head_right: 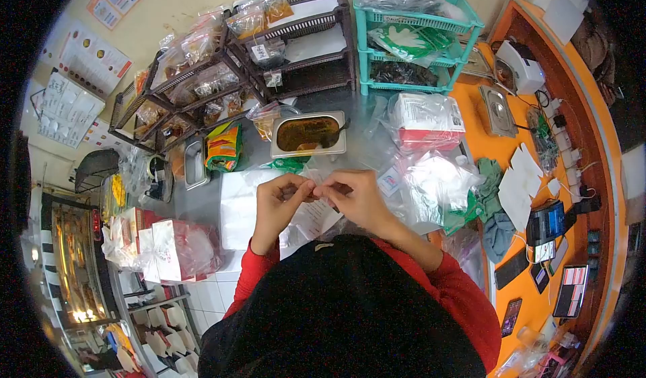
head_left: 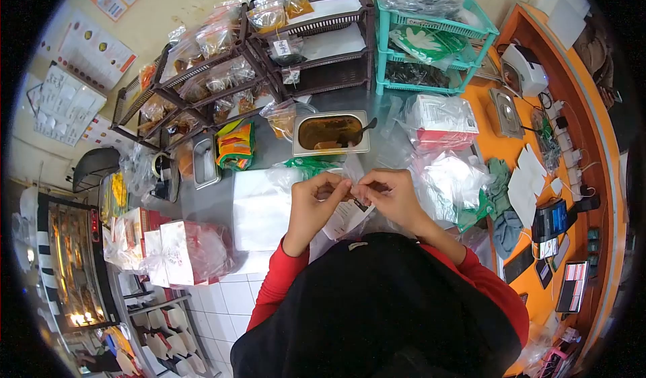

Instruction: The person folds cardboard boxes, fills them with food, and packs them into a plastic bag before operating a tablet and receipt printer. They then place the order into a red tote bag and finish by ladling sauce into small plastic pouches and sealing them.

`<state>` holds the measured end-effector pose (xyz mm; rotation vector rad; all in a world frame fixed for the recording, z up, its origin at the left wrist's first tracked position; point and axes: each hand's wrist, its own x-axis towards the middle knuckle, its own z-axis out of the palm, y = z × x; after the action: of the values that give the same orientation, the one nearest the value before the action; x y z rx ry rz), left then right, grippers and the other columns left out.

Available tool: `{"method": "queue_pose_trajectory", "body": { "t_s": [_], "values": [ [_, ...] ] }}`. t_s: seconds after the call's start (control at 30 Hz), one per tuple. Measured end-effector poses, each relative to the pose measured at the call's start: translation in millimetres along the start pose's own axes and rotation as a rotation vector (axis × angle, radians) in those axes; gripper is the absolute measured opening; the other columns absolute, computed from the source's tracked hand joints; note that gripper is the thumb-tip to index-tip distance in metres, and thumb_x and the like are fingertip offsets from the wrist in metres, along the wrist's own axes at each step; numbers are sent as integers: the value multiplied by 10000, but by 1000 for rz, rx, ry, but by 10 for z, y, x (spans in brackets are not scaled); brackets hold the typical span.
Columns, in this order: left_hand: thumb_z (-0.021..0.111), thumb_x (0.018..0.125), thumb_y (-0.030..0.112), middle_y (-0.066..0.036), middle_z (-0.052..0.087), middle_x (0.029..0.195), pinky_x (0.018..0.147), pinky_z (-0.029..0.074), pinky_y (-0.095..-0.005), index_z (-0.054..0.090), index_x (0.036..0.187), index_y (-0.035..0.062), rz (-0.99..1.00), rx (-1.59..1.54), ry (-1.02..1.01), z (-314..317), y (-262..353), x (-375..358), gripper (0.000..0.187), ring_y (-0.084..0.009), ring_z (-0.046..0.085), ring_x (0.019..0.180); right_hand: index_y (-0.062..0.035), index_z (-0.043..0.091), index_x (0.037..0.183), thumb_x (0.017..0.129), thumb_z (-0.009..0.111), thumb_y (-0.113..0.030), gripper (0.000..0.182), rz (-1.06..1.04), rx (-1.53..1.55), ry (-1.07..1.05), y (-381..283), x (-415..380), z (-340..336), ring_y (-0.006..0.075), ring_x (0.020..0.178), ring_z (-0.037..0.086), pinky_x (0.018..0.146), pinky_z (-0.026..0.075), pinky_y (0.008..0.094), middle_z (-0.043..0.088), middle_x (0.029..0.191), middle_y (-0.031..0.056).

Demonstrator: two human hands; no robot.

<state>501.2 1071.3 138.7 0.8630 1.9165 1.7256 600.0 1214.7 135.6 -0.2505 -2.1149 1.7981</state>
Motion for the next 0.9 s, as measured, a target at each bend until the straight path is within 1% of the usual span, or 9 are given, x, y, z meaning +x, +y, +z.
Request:
{"method": "queue_pose_trajectory", "body": {
  "t_s": [0.17, 0.27, 0.37, 0.5, 0.6, 0.7, 0.73, 0.83, 0.9],
  "values": [
    [626, 815, 11, -87, 597, 616, 525, 475, -253, 576, 794, -19, 357, 413, 87, 44, 272, -76, 62, -168, 626, 559, 8, 535, 732, 785, 585, -19, 78, -309, -301, -117, -105, 39, 18, 283, 583, 599, 539, 467, 355, 582, 666, 131],
    [631, 806, 54, -97, 530, 567, 460, 405, -301, 541, 763, -2, 235, 469, -44, -4, 363, -122, 114, -201, 542, 478, -20, 512, 694, 760, 571, -24, 88, -377, -412, -283, -239, 62, -127, 312, 552, 559, 518, 453, 389, 555, 639, 121],
    [632, 800, 75, -98, 497, 542, 441, 371, -313, 535, 749, 0, 158, 471, -46, -7, 344, -141, 133, -194, 503, 448, -41, 520, 692, 737, 592, -25, 86, -512, -588, 84, -173, 48, -86, 281, 513, 549, 483, 441, 368, 537, 603, 95],
    [648, 765, 50, -61, 438, 545, 442, 337, -281, 481, 729, 19, 165, 457, 112, 23, 274, -78, 174, -158, 425, 442, -43, 519, 671, 699, 632, -16, 119, -560, -528, 211, -303, 140, -18, 225, 442, 512, 416, 382, 322, 496, 565, 81],
    [623, 714, -23, -50, 418, 641, 539, 359, -245, 418, 728, 43, 54, -96, 174, 11, 159, 111, 216, -149, 429, 556, -59, 523, 667, 679, 662, -58, 140, -635, -512, 188, -316, 161, 86, 235, 477, 550, 438, 425, 333, 516, 564, 69],
    [542, 644, -121, -53, 386, 722, 692, 368, -246, 363, 734, 60, 328, 125, 415, -66, 247, 134, 270, -190, 428, 669, -59, 521, 618, 710, 659, -74, 167, -651, -672, 170, -308, 242, 34, 222, 459, 546, 429, 422, 321, 512, 525, 67],
    [500, 602, -124, -90, 503, 849, 896, 373, -339, 451, 769, 43, 507, 330, 462, -65, 356, 132, 241, -256, 513, 844, -57, 516, 597, 726, 654, -79, 190, -613, -663, 121, -353, 273, -15, 215, 445, 537, 424, 415, 307, 509, 511, 67],
    [484, 596, -119, -89, 584, 1017, 1047, 287, -449, 553, 875, 46, 776, 590, 99, -164, 481, 167, 332, -308, 548, 1020, -53, 530, 561, 765, 634, -90, 232, -371, -411, 12, -320, 252, -56, 164, 414, 509, 418, 394, 260, 519, 485, 54],
    [575, 653, -67, -82, 589, 1144, 1096, 212, -495, 597, 988, 68, 661, 518, -148, -230, 420, 203, 362, -312, 520, 1137, -40, 568, 592, 798, 623, -107, 223, -115, -109, -53, -255, 245, -51, 118, 413, 487, 422, 369, 240, 529, 491, 33]
  ]
}}
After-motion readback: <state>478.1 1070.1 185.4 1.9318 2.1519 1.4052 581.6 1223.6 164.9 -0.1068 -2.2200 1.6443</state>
